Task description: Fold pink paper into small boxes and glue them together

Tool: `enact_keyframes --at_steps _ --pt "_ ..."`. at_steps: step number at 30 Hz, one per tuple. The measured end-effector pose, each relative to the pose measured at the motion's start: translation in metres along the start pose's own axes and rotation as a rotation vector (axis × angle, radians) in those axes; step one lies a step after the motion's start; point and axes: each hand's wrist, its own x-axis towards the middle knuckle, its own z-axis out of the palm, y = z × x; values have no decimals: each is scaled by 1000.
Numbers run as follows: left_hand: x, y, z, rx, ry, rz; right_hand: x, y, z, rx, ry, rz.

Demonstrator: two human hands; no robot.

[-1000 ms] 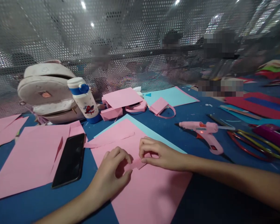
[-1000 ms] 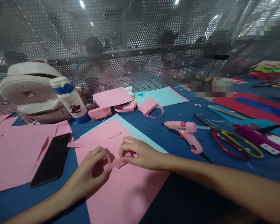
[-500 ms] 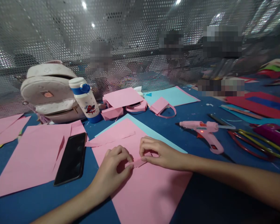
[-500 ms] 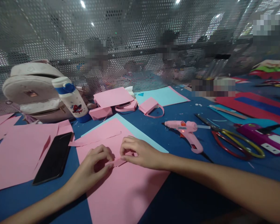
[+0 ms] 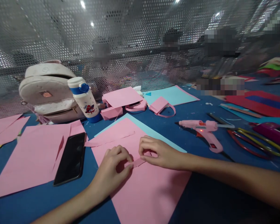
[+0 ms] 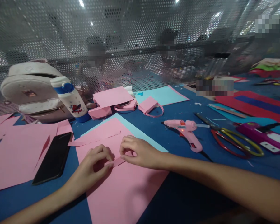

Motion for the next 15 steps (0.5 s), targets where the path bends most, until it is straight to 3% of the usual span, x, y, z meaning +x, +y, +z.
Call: enact_keyframes --at_steps 15 --pt "-1 0 0 5 -5 2 -3 2 5 -114 50 -39"
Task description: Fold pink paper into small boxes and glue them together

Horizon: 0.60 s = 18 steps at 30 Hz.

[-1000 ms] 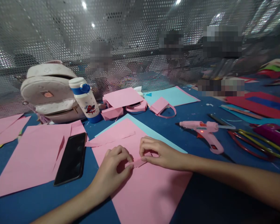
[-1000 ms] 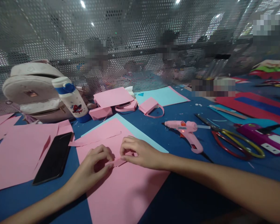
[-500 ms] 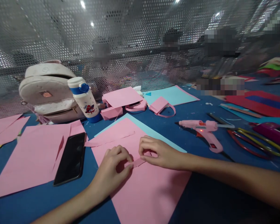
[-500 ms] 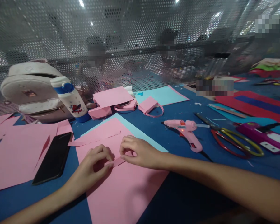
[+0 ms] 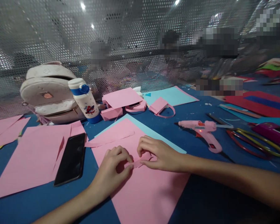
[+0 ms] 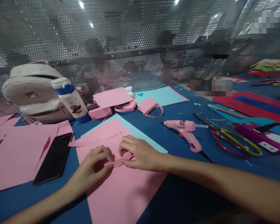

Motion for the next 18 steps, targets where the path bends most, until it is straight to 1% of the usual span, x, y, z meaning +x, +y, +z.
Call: enact_keyframes --at_steps 7,15,18 --pt "0 0 2 -51 38 42 1 -7 2 13 25 6" --pt "-5 3 4 88 63 120 1 -6 6 13 57 -46" --pt "-5 2 5 127 68 130 0 -4 7 9 59 -65"
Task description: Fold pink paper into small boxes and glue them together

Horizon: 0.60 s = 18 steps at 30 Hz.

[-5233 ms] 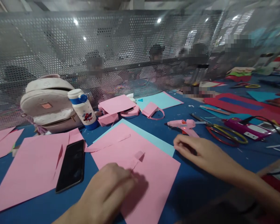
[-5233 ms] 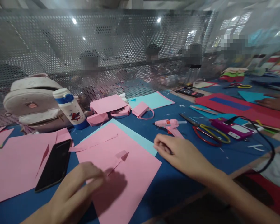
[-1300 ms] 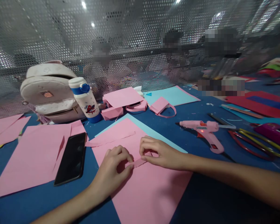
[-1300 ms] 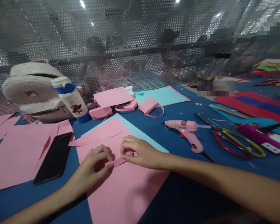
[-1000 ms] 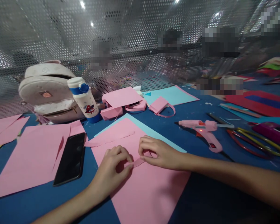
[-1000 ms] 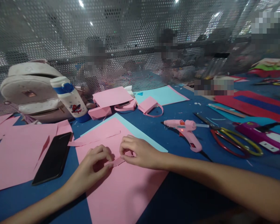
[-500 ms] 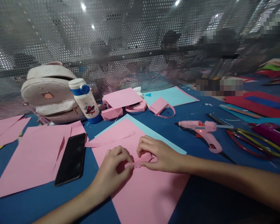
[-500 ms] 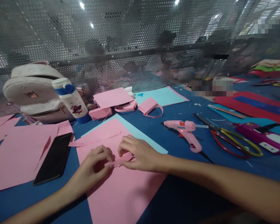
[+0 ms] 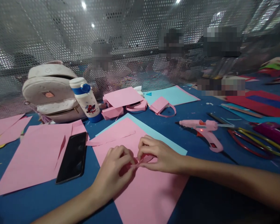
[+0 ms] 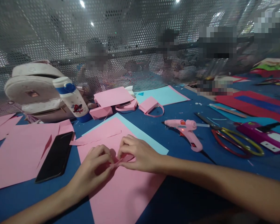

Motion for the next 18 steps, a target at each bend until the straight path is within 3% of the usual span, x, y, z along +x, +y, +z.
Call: enact_keyframes --at_steps 18 --pt "-1 -1 -1 31 -16 20 1 -3 -3 71 5 23"
